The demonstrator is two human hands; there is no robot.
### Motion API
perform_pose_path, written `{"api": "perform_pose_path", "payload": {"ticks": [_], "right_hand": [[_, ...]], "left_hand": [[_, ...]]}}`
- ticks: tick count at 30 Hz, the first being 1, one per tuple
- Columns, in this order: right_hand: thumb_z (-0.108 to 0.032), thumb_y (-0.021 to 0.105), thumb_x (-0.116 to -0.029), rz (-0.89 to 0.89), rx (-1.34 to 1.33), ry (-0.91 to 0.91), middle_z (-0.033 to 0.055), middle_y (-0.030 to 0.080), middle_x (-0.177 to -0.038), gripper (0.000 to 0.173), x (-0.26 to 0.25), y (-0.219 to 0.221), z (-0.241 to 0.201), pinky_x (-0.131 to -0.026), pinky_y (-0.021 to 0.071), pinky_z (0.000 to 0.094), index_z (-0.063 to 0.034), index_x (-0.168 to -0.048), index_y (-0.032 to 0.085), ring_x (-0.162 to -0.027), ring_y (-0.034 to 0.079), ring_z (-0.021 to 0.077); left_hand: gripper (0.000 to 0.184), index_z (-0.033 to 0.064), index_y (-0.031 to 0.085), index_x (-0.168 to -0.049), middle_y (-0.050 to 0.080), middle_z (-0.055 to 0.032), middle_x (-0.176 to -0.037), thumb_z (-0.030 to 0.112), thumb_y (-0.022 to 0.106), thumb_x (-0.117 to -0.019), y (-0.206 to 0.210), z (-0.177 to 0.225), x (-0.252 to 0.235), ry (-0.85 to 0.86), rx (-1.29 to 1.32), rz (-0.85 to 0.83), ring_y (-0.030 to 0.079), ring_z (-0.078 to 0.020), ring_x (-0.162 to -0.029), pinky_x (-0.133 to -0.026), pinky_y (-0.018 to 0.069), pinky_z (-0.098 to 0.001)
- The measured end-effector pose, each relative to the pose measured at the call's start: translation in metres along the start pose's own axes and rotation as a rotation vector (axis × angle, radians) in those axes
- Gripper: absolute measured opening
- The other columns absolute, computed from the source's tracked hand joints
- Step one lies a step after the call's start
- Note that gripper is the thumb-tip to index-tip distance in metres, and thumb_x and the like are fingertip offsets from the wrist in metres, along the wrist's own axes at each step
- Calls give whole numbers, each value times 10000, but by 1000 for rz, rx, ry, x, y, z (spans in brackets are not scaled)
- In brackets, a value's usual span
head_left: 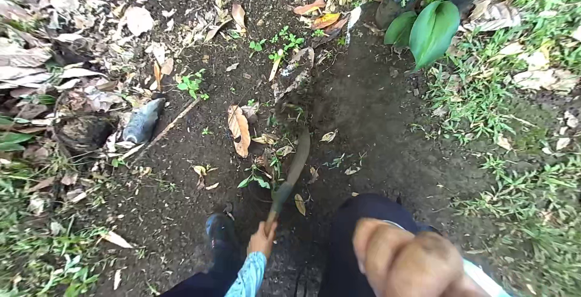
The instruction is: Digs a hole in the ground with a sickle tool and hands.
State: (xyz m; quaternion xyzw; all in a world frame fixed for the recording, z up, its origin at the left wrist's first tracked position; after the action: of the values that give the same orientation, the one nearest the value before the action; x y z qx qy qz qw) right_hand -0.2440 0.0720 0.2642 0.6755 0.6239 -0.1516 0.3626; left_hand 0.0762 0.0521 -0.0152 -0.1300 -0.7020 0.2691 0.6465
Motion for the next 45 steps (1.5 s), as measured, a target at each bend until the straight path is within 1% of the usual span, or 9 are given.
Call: {"api": "perform_pose_path", "payload": {"ticks": [8, 11, 15, 19, 23, 26, 35, 40, 45], "right_hand": [[-112, 472, -1003, -362, 227, 113, 138, 642, -891, 242, -8, 21, 32, -740, 512, 360, -55, -968, 704, -816, 624, 256], [-94, 520, -973, -355, 275, 252, 123, 675, -971, 219, -6, 1, 50, -801, 564, 322, -54, -1030, 728, -910, 659, 200], [-143, 558, -1012, -322, 592, 945, 170, 713, -1123, 268, 42, -103, 108, -912, 577, 411, 9, -1158, 724, -1006, 700, 238], [-336, 563, -1078, -436, 461, 1675, 285, 597, -1396, 509, 146, -117, 206, -1186, 360, 535, 68, -1387, 579, -1338, 559, 390], [-114, 503, -1077, 358, 122, 1549, 192, 713, -1116, 391, 166, -99, 227, -946, 563, 344, 104, -1399, 463, -980, 710, 187], [-230, 553, -1087, 808, 311, 1533, 117, 610, -942, 437, 157, -154, 231, -667, 553, 323, 6, -1435, 438, -693, 604, 152], [-297, 505, -1094, 636, 555, 1623, 63, 546, -833, 352, 69, -226, 313, -608, 529, 305, -9, -1295, 517, -608, 540, 130], [-228, 687, -999, -151, 765, 1760, 330, 586, -1358, 690, 165, -163, 263, -1028, 514, 567, 27, -1546, 352, -1182, 647, 438], [-204, 640, -1039, 412, 678, 1583, 218, 637, -1006, 531, 103, -175, 244, -718, 563, 399, 67, -1442, 426, -737, 626, 239]], "left_hand": [[732, 117, 457, -1509, 655, -279, -1285, 659, 430, -1017, -83, 186, -49, 374, -343, 7, 630, -478, -1209, -991, 476, -680], [726, 116, 489, -1503, 660, -262, -1299, 653, 434, -1017, -58, 133, -83, 192, -71, 121, 637, -437, -1222, -1024, 482, -641], [588, -8, 528, -1438, 665, -334, -1208, 457, 452, -1085, 11, 47, -10, 56, 212, 75, 651, -492, -1147, -1008, 480, -639], [519, -56, 507, -1425, 661, -330, -1195, 344, 464, -1098, 26, 100, 21, 221, 369, -27, 655, -454, -1135, -1021, 480, -593], [623, -94, 352, -1513, 591, -317, -1366, 244, 582, -1044, 25, 208, 14, 602, 407, -128, 604, -400, -1276, -1114, 446, -528], [625, 148, 406, -1573, 424, -185, -1589, 385, 603, -1030, -16, 234, 10, 759, 46, -227, 460, -382, -1428, -1160, 347, -623], [449, 148, 581, -1446, 605, -173, -1421, 348, 558, -1044, -193, 31, 67, 730, -234, 38, 575, -396, -1311, -1083, 395, -681], [489, 32, 639, -1343, 649, -255, -1310, 375, 512, -1018, -235, -67, 133, 673, -98, 258, 630, -459, -1205, -1000, 465, -677], [422, -42, 676, -1230, 674, -288, -1228, 292, 532, -1016, -248, -85, 148, 600, -47, 340, 647, -472, -1158, -1006, 461, -670]]}}
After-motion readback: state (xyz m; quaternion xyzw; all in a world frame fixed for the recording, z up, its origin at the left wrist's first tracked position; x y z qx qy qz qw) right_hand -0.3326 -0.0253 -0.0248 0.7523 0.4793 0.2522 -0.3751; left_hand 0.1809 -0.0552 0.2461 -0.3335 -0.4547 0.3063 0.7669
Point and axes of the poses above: each hand's wrist, its own x-axis away from the middle knuckle, its own y-axis out of the palm, z = x × y, the point moved 2 cm from there along -x, towards the middle knuckle
